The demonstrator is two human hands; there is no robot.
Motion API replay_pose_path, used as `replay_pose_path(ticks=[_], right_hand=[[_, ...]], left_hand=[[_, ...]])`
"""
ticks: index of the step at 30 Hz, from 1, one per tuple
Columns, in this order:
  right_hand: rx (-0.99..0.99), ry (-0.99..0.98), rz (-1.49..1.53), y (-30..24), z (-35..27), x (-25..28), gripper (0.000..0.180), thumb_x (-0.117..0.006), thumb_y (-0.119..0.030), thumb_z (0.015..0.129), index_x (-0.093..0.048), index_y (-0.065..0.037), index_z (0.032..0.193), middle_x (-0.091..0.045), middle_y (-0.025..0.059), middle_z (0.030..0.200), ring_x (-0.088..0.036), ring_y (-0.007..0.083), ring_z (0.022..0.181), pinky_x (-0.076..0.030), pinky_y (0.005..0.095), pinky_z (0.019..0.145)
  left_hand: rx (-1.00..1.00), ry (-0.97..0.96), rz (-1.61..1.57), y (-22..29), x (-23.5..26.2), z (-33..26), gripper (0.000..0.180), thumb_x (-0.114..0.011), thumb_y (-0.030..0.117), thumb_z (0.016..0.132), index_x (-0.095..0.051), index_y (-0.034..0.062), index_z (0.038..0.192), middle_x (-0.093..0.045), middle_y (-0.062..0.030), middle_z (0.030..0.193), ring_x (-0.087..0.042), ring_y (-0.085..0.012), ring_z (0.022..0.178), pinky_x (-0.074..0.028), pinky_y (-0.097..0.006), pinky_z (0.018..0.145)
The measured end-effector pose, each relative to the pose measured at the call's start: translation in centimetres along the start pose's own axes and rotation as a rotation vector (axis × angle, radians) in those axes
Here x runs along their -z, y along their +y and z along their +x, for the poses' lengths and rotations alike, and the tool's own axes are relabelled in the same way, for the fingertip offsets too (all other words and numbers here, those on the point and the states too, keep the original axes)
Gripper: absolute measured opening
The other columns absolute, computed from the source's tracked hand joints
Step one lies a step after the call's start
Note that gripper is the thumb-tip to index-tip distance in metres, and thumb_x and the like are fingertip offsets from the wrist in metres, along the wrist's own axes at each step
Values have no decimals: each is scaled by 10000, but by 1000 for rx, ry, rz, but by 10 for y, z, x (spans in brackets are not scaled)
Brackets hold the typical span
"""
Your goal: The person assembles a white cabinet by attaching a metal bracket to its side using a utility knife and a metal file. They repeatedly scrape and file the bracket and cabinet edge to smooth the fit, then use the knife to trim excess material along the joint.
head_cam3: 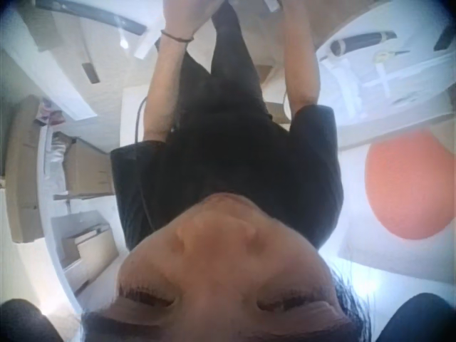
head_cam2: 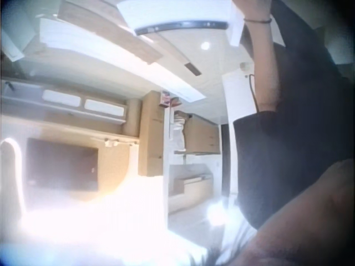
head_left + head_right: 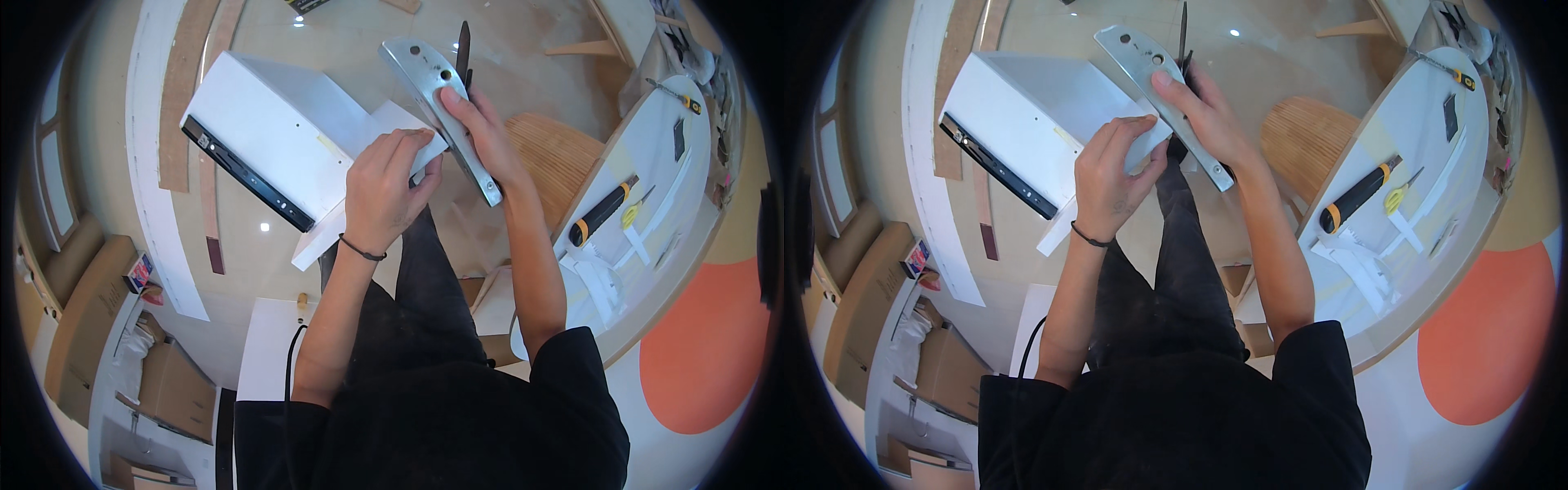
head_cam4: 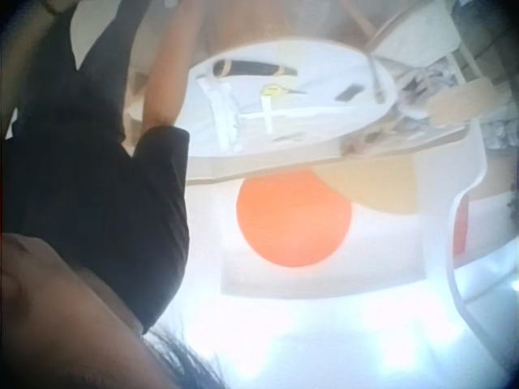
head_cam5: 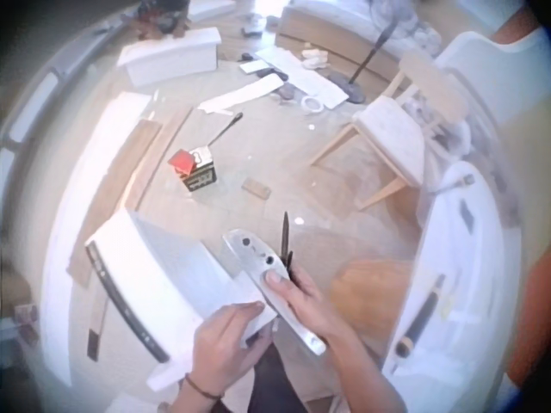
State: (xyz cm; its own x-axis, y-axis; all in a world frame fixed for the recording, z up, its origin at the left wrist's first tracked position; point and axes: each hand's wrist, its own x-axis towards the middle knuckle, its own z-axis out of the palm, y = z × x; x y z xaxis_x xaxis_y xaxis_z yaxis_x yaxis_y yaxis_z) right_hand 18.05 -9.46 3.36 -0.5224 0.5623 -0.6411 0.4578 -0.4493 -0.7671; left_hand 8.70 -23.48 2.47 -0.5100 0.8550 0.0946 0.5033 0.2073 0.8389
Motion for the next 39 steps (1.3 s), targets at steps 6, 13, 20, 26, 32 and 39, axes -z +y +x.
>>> replay_pose_path(ticks=[6, 13, 20, 26, 32, 39], right_hand=[[82, -29, -107, -7, 8, -3, 583, -639, -537, 954, -624, 0, 1183, -635, 77, 1053, -557, 151, 985, -444, 294, 870], [189, -79, -217, -10, 19, -5, 603, -659, -581, 918, -635, -2, 1081, -618, 91, 961, -555, 173, 905, -452, 307, 822], [220, -109, -248, -7, 20, -4, 618, -669, -588, 909, -630, 1, 1092, -621, 94, 968, -563, 175, 922, -459, 312, 827], [172, -138, -117, -10, 16, -5, 578, -676, -535, 932, -624, -7, 1163, -625, 65, 1029, -563, 149, 969, -461, 302, 857], [102, -123, -11, -12, 15, -6, 570, -676, -515, 942, -611, -13, 1205, -623, 58, 1061, -555, 135, 997, -453, 284, 877], [92, -110, -66, -10, 14, -5, 588, -669, -520, 946, -604, 5, 1201, -631, 76, 1074, -566, 144, 1013, -461, 290, 885]], left_hand=[[30, 2, 88, 5, -1, -3, 325, -824, 123, 770, -685, 48, 1054, -723, -71, 994, -695, -272, 850, -551, -349, 709], [58, -5, 168, 7, -8, -7, 344, -785, 162, 808, -663, 69, 1116, -684, -52, 998, -670, -251, 763, -542, -362, 672], [-6, 29, 201, 1, -10, -9, 320, -815, 203, 822, -688, 43, 1069, -724, -57, 970, -694, -250, 730, -558, -342, 631], [-17, 33, 218, 2, -11, -10, 336, -808, 182, 816, -691, 40, 1097, -727, -63, 991, -698, -237, 734, -560, -335, 629], [-15, 21, 180, 1, -8, -10, 355, -807, 153, 802, -690, 42, 1119, -730, -67, 1025, -709, -236, 762, -568, -329, 649], [-14, 33, 118, 1, -6, -9, 347, -827, 131, 807, -709, 42, 1121, -749, -86, 1024, -719, -244, 766, -573, -327, 654]])
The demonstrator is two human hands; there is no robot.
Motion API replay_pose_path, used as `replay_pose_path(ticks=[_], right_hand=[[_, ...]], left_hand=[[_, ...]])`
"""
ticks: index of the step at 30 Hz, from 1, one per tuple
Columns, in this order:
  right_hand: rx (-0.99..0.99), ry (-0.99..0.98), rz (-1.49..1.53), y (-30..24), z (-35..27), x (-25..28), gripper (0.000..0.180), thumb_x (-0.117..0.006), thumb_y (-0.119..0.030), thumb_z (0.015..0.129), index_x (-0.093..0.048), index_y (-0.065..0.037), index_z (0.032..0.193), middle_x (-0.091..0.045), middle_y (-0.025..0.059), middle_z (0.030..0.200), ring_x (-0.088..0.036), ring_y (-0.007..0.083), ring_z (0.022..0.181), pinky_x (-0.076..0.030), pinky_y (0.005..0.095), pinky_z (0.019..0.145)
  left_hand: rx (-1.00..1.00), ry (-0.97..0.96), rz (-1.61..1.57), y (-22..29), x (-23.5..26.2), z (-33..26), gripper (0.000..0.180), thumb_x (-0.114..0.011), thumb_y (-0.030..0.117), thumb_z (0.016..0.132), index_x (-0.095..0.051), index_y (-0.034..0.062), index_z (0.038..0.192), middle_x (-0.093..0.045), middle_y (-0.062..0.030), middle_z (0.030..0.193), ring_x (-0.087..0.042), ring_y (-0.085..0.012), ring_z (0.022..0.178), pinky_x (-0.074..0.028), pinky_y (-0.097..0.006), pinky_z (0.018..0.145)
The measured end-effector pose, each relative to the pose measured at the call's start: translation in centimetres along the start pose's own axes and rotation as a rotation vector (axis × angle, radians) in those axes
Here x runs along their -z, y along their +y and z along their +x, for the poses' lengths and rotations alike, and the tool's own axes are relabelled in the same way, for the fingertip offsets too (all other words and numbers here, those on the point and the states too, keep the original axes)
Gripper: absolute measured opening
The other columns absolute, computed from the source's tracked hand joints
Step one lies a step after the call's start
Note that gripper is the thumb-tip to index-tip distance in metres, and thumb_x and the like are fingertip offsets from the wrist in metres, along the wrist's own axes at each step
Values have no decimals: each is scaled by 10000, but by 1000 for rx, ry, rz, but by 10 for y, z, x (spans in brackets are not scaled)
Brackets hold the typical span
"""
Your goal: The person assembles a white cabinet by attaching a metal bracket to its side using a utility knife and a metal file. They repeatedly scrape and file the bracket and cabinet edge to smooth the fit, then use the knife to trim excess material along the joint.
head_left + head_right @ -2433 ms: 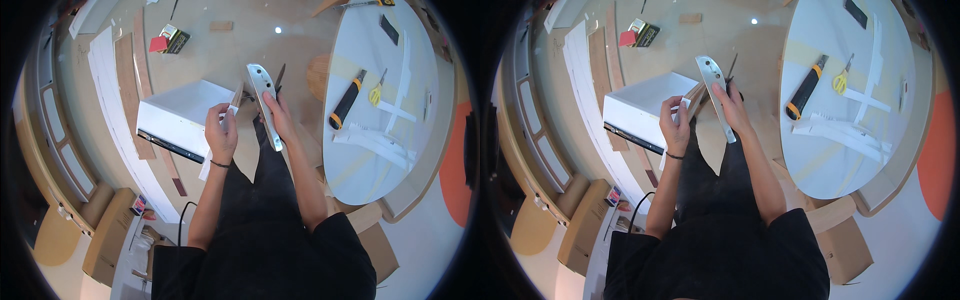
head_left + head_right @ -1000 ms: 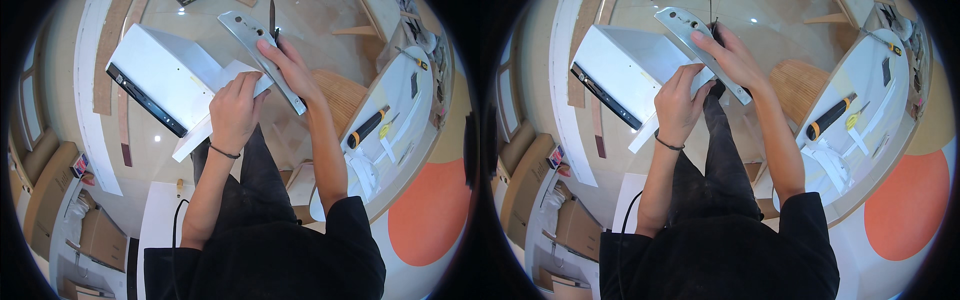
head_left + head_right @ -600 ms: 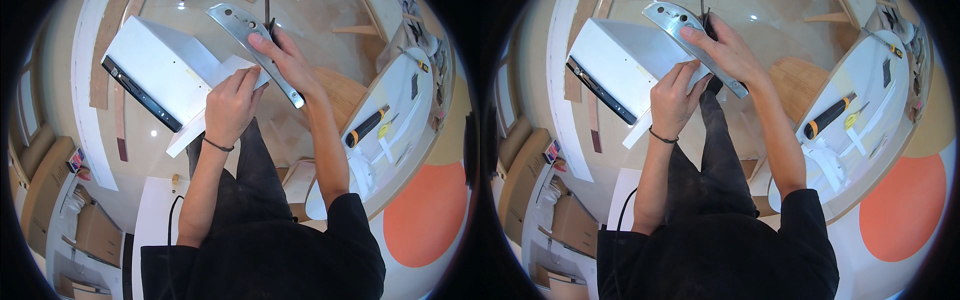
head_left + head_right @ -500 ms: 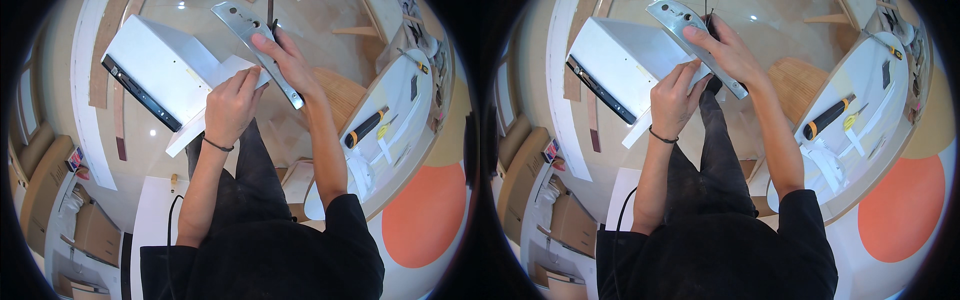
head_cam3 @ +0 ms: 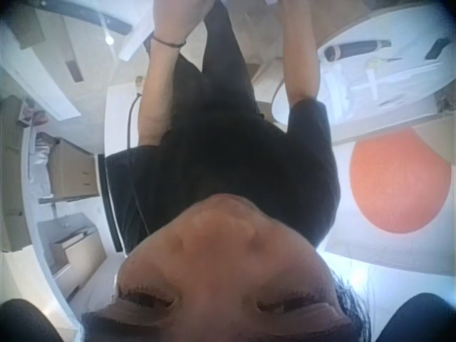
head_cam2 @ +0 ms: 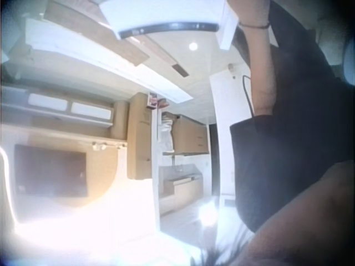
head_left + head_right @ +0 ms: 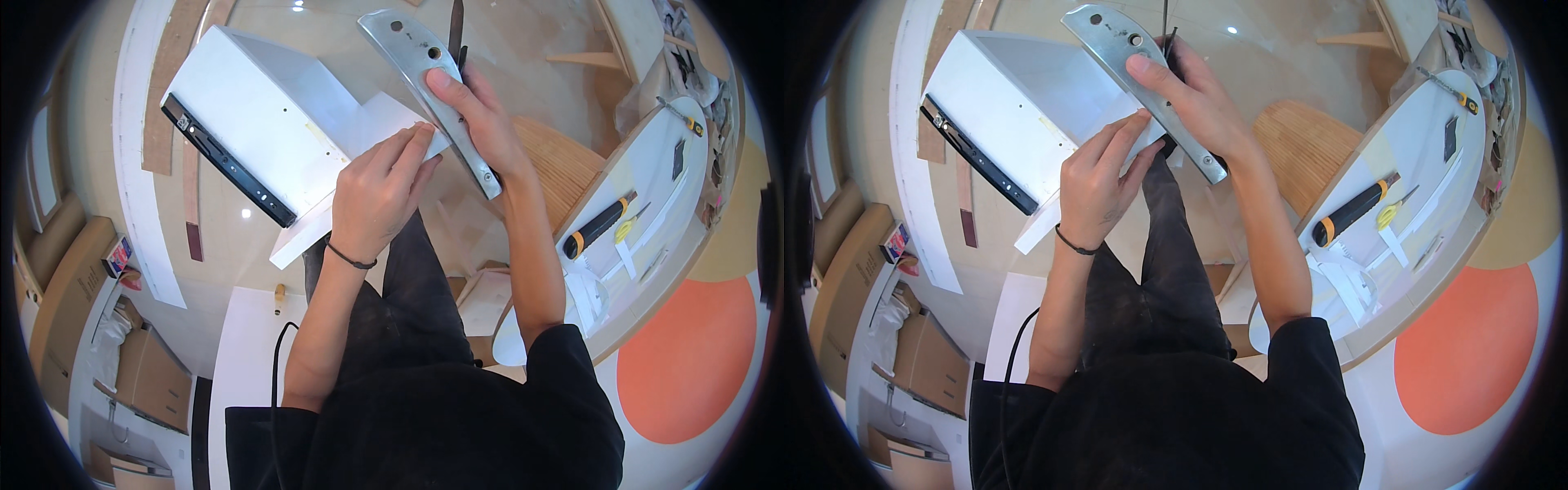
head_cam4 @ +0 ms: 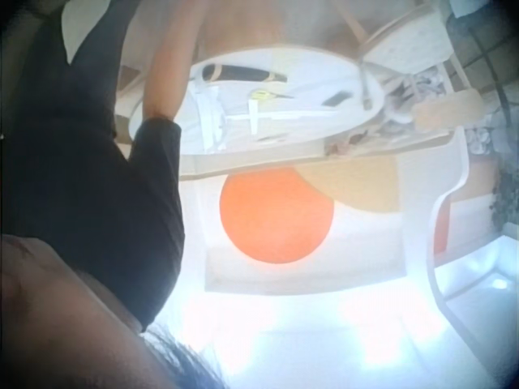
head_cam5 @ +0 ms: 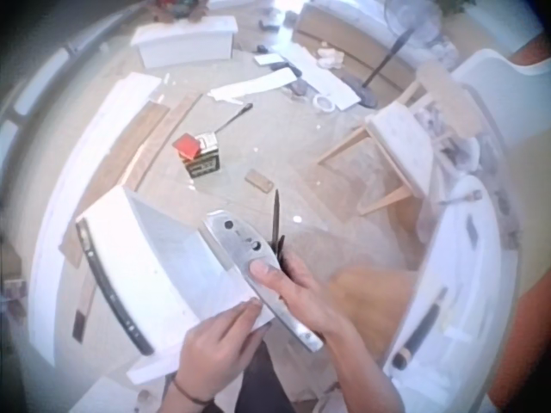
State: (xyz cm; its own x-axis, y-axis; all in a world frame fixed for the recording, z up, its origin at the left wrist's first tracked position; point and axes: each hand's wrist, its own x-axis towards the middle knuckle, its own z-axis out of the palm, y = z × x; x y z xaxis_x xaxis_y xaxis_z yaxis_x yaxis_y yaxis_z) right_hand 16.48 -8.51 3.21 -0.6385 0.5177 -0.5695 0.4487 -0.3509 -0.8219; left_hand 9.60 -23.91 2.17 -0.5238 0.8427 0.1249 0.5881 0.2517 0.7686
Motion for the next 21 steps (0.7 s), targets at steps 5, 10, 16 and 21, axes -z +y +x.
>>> replay_pose_path(ticks=[5, 10, 16, 21], right_hand=[[42, -19, -11, -3, -2, -1, 573, -678, -513, 942, -609, -5, 1198, -628, 70, 1040, -563, 142, 967, -463, 293, 847], [74, -31, -26, -4, -3, -1, 547, -692, -482, 941, -607, -11, 1206, -621, 60, 1032, -556, 142, 955, -460, 296, 842], [13, -49, -5, -3, -3, 0, 542, -696, -474, 943, -596, -26, 1232, -609, 50, 1060, -541, 143, 994, -443, 292, 883], [-22, -62, 13, -5, -2, 1, 553, -694, -474, 946, -587, -31, 1258, -603, 52, 1101, -530, 146, 1034, -432, 295, 919]], left_hand=[[-12, 7, 11, 0, -2, -2, 354, -820, 123, 805, -708, 27, 1126, -752, -104, 1030, -728, -253, 783, -582, -332, 657], [-47, 44, 29, -2, -4, -3, 345, -827, 109, 802, -714, 19, 1115, -759, -115, 1053, -734, -254, 771, -588, -330, 655], [-34, 41, 30, -1, -5, -3, 345, -822, 115, 800, -721, 28, 1118, -760, -112, 1056, -731, -248, 750, -590, -330, 645], [-52, 63, 32, -1, -5, -3, 360, -823, 115, 796, -721, 34, 1132, -760, -109, 1057, -739, -251, 767, -597, -328, 645]])
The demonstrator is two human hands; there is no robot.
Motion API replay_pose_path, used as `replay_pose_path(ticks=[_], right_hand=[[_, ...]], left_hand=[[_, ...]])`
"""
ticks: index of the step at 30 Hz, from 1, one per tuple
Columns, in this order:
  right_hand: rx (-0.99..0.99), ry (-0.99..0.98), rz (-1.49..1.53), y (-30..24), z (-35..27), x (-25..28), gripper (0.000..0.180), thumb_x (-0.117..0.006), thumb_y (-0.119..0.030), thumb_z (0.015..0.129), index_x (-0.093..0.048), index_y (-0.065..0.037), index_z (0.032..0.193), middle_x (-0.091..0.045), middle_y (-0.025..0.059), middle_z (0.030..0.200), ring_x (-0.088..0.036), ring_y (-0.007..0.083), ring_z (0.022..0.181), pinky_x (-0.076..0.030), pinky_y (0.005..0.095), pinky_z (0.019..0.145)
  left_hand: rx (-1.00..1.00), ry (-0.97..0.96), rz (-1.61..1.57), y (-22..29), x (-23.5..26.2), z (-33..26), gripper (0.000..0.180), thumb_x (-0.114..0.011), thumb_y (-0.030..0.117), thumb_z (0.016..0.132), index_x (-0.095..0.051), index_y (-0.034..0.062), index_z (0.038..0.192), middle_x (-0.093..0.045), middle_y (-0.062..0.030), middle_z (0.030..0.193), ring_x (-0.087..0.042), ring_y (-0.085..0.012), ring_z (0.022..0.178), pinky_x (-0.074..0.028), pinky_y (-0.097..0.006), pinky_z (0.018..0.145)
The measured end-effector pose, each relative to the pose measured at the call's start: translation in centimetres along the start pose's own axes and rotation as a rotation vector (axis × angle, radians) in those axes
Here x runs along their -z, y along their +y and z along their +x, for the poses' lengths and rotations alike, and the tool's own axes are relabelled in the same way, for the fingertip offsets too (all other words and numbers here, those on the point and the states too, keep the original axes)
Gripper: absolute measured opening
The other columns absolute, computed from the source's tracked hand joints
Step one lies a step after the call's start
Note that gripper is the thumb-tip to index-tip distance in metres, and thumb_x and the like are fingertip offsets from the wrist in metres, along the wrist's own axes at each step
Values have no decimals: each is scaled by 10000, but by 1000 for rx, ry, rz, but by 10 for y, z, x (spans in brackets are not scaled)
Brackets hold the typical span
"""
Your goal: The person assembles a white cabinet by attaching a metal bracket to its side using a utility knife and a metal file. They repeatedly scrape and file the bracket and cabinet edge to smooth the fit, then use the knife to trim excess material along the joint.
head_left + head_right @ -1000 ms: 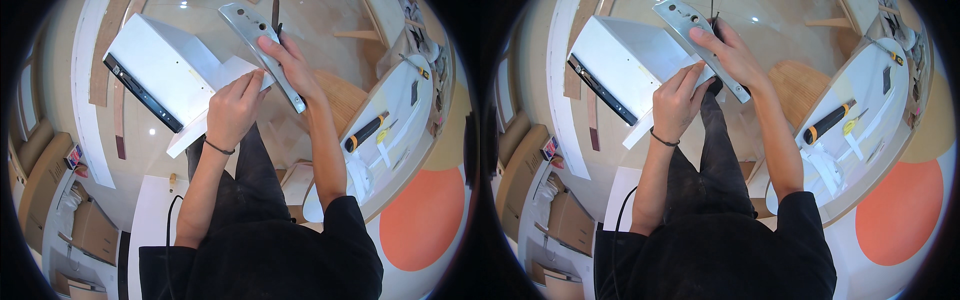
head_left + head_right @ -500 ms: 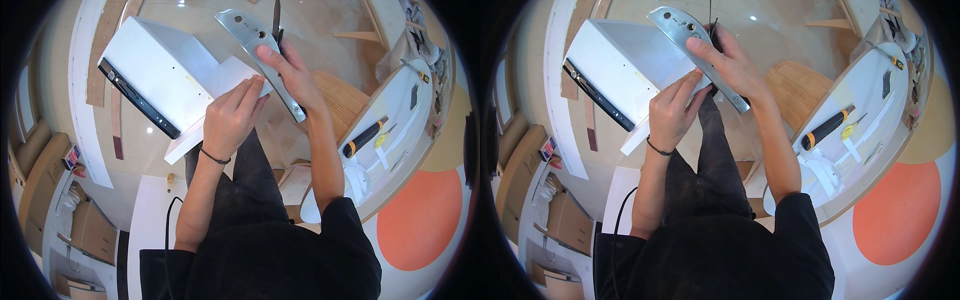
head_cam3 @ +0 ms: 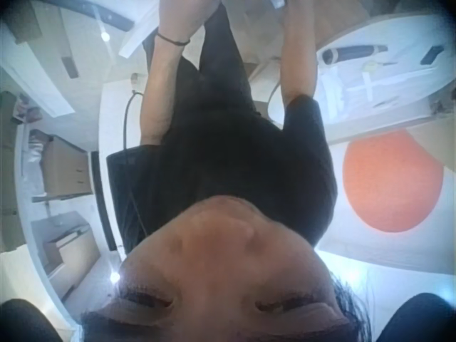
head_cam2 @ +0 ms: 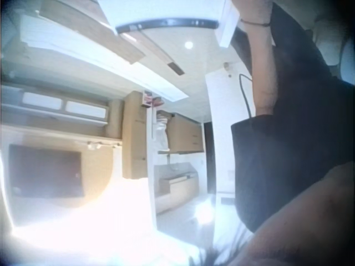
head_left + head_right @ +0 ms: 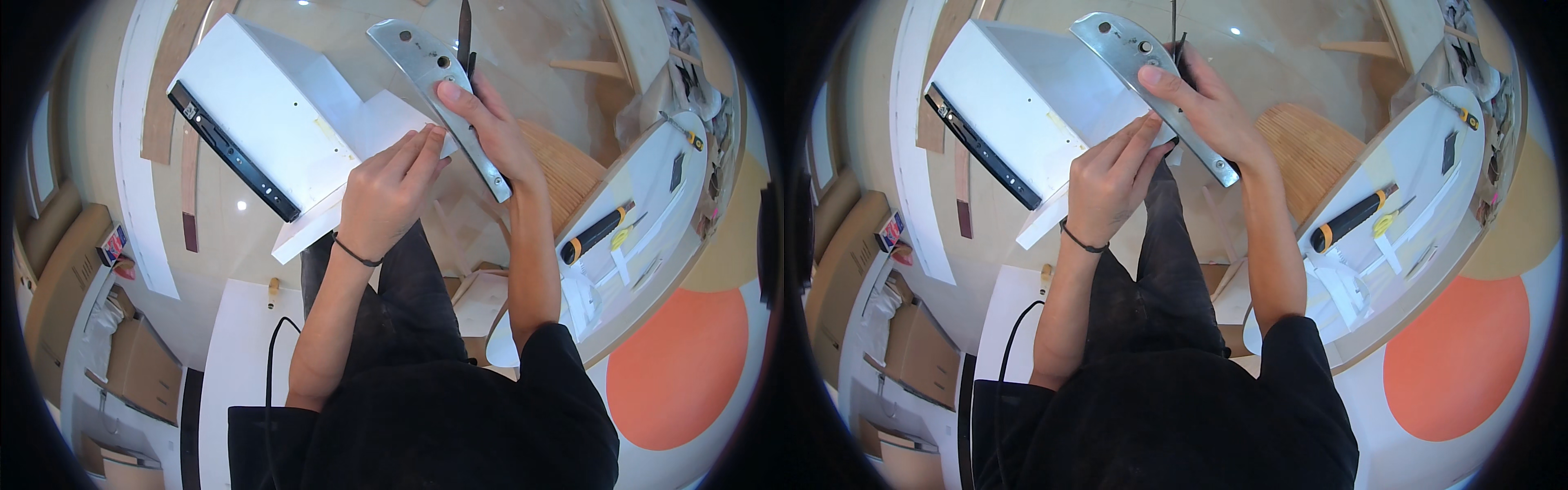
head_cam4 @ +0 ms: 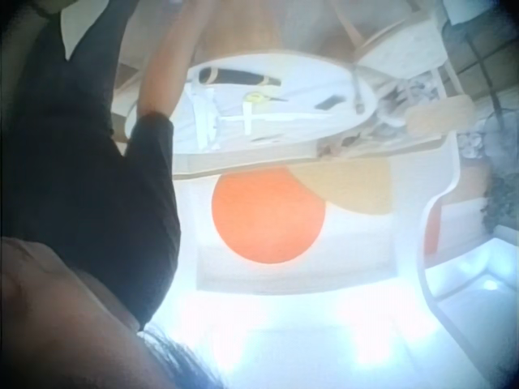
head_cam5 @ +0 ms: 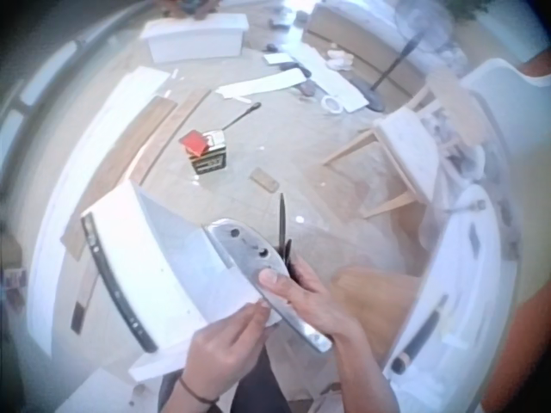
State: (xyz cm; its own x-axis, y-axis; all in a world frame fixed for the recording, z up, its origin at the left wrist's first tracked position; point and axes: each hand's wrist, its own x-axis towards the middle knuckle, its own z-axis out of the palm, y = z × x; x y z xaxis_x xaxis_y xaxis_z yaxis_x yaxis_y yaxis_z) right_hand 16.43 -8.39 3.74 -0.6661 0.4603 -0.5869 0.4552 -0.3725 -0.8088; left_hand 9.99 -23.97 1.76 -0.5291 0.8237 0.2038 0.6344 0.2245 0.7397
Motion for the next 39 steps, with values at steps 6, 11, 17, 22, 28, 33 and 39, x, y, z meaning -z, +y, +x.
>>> replay_pose_path(ticks=[6, 11, 17, 22, 28, 33, 39], right_hand=[[0, 20, -18, 3, -5, 0, 550, -695, -471, 945, -589, -36, 1265, -614, 66, 1152, -533, 155, 1085, -425, 305, 961], [65, 191, -117, -3, 4, -5, 565, -694, -486, 940, -592, -40, 1271, -645, 78, 1125, -577, 172, 1027, -460, 318, 923], [396, 186, -657, -63, 22, -35, 590, -719, -542, 893, -599, -38, 1176, -702, 79, 927, -669, 229, 797, -530, 368, 736], [626, 133, -1078, -80, 33, -142, 529, -745, -489, 840, -559, -49, 1067, -691, 155, 882, -709, 356, 809, -563, 457, 691], [478, 162, -1072, -61, 58, -201, 540, -762, -428, 815, -537, -15, 1081, -674, 146, 866, -724, 340, 771, -588, 456, 662], [428, 279, -996, -42, 69, -211, 538, -819, -321, 759, -532, -7, 1089, -657, 181, 965, -706, 359, 805, -590, 450, 687], [457, 328, -923, -19, 75, -222, 529, -801, -290, 740, -538, 7, 1090, -639, 196, 959, -696, 372, 803, -580, 466, 666]], left_hand=[[-6, 15, 4, -1, -1, 0, 353, -820, 118, 800, -722, 38, 1130, -760, -112, 1056, -746, -252, 792, -604, -324, 661], [28, 21, -28, -2, 0, -1, 332, -809, 148, 818, -723, 61, 1126, -759, -96, 1055, -737, -242, 760, -595, -320, 648], [62, -119, 2, 1, 3, -1, 300, -781, 234, 835, -713, 109, 1099, -687, -69, 1096, -690, -258, 841, -561, -364, 668], [-50, -56, -35, 0, -8, 12, 151, -718, 135, 849, -642, 119, 979, -548, -90, 1024, -608, -267, 925, -515, -408, 710], [-25, -157, -58, 3, -7, 14, 101, -702, 136, 881, -632, 104, 946, -544, -99, 1002, -592, -284, 901, -509, -415, 705], [-53, -152, -75, 0, -8, 15, 105, -700, 123, 886, -641, 78, 960, -567, -128, 978, -599, -309, 904, -516, -434, 719], [-88, -166, -170, -7, -10, 17, 122, -706, 90, 892, -662, 60, 1003, -584, -149, 926, -616, -344, 829, -522, -438, 688]])
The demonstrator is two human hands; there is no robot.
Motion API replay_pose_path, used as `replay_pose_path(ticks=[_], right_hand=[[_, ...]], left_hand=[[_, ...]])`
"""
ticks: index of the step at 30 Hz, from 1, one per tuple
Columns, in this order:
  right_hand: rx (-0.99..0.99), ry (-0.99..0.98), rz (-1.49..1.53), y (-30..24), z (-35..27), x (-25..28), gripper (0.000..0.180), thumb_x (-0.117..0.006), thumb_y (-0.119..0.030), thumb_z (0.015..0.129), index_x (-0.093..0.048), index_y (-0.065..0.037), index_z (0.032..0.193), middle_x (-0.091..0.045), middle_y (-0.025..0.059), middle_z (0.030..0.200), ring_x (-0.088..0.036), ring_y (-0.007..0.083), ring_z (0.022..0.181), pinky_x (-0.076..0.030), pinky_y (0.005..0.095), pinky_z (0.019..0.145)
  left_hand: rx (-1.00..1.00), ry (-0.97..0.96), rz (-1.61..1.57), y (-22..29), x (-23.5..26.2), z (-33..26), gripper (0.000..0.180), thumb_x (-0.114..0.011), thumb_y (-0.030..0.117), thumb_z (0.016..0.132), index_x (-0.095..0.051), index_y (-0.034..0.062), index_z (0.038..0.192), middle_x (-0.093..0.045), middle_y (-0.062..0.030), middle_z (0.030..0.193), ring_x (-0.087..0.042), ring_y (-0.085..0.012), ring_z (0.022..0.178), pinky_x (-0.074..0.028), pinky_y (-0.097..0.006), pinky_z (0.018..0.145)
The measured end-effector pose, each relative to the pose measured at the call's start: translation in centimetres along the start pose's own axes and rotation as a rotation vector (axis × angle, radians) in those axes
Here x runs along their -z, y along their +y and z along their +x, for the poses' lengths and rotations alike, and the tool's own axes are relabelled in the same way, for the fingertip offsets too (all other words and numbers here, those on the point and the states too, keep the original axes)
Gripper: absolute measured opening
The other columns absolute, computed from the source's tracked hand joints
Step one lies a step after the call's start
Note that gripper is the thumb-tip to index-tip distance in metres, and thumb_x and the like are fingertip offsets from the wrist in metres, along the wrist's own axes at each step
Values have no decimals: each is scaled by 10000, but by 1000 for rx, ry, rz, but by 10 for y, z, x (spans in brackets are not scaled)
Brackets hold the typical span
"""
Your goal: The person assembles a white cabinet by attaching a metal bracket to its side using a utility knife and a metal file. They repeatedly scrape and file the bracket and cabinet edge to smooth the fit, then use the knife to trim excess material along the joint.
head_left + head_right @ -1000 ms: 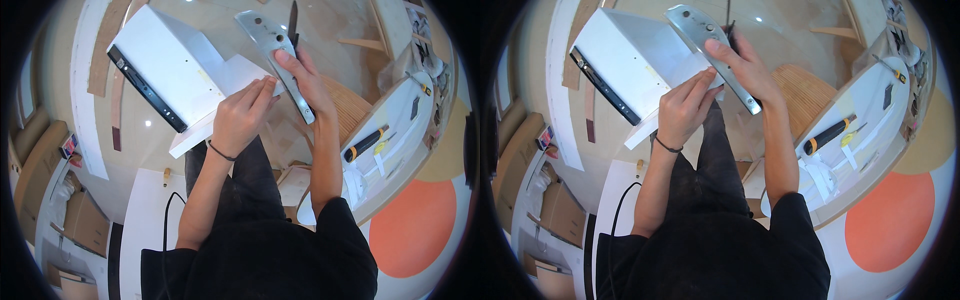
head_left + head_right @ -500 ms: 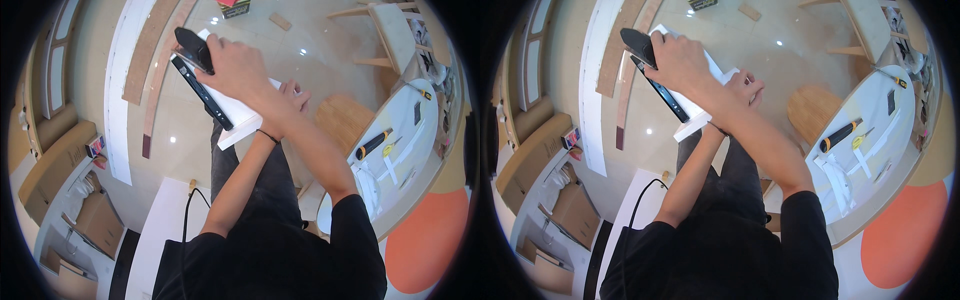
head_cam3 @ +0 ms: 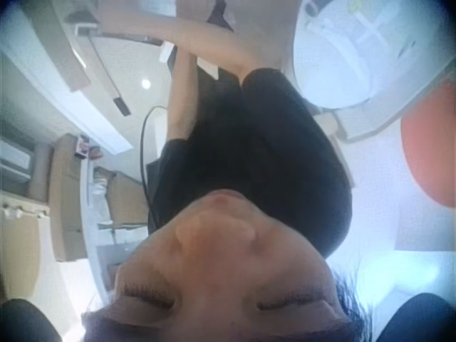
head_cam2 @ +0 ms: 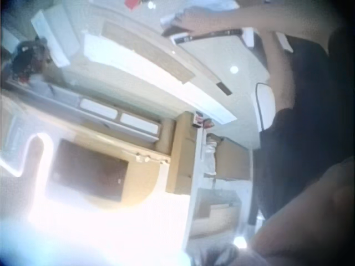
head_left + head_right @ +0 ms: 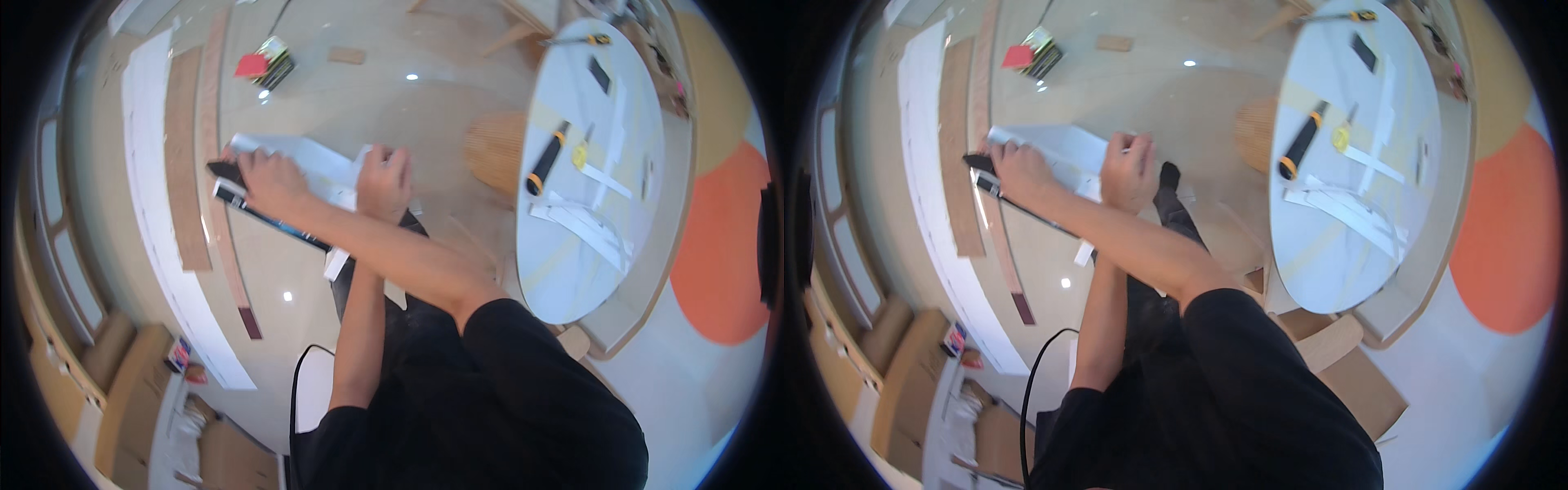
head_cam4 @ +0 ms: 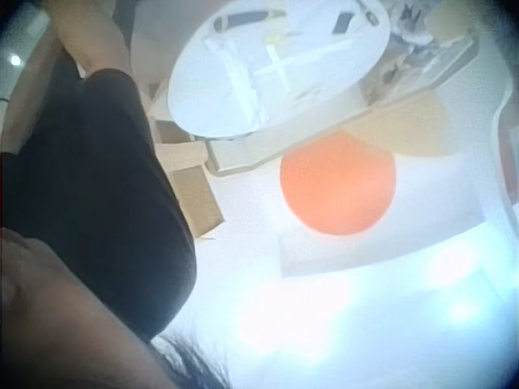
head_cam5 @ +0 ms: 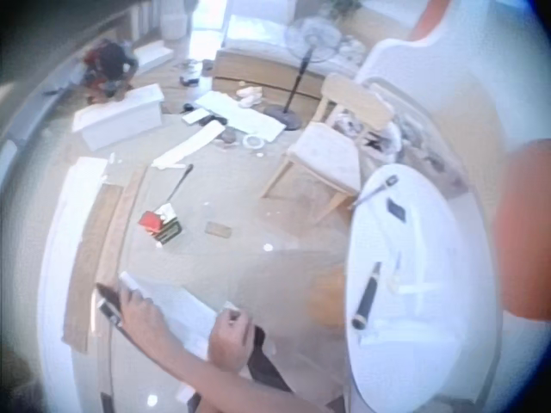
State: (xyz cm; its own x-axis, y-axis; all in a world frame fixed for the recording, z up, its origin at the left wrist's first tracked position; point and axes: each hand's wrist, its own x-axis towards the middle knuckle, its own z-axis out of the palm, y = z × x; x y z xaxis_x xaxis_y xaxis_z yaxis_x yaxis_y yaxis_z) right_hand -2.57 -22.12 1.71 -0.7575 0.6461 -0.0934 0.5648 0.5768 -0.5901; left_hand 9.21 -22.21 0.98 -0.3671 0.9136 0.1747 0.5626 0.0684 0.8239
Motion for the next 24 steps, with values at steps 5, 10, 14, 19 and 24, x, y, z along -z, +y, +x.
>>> replay_pose_path(ticks=[5, 10, 14, 19, 24], right_hand=[[-4, -6, -31, 6, -2, -15, 526, -803, -261, 710, -562, 7, 1093, -621, 156, 924, -664, 307, 750, -561, 429, 615], [-114, -53, -104, -6, -21, 42, 744, -821, -373, 726, -517, 0, 1294, -612, 161, 1048, -651, 323, 855, -545, 461, 638], [-321, 261, -111, 52, -95, 163, 614, -745, -383, 842, -540, -30, 1301, -610, 146, 1123, -631, 325, 987, -533, 478, 736], [-662, 517, -644, 193, -173, 256, 490, -682, -430, 948, -586, -31, 1215, -559, 151, 1104, -579, 340, 1007, -533, 453, 788], [-701, 393, -637, 223, -199, 255, 500, -700, -418, 945, -574, -30, 1235, -520, 164, 1134, -544, 353, 1009, -553, 425, 733]], left_hand=[[16, -18, 20, 8, 3, 3, 127, -715, 87, 894, -666, 69, 1010, -579, -143, 930, -608, -333, 852, -517, -432, 707], [144, -30, -83, 8, 10, -1, 244, -712, 83, 911, -645, 12, 1135, -652, -162, 1048, -659, -306, 906, -547, -369, 813], [54, 39, -324, 5, 14, -6, 280, -664, 128, 957, -603, -3, 1197, -672, -159, 1106, -669, -285, 989, -541, -359, 890], [255, -43, -48, 10, 13, -1, 132, -607, 84, 974, -629, 12, 1082, -661, -140, 1022, -659, -326, 883, -529, -388, 730], [356, -92, 60, 20, 12, 5, 155, -546, 122, 1016, -632, 18, 1091, -663, -150, 1017, -664, -347, 876, -532, -402, 739]])
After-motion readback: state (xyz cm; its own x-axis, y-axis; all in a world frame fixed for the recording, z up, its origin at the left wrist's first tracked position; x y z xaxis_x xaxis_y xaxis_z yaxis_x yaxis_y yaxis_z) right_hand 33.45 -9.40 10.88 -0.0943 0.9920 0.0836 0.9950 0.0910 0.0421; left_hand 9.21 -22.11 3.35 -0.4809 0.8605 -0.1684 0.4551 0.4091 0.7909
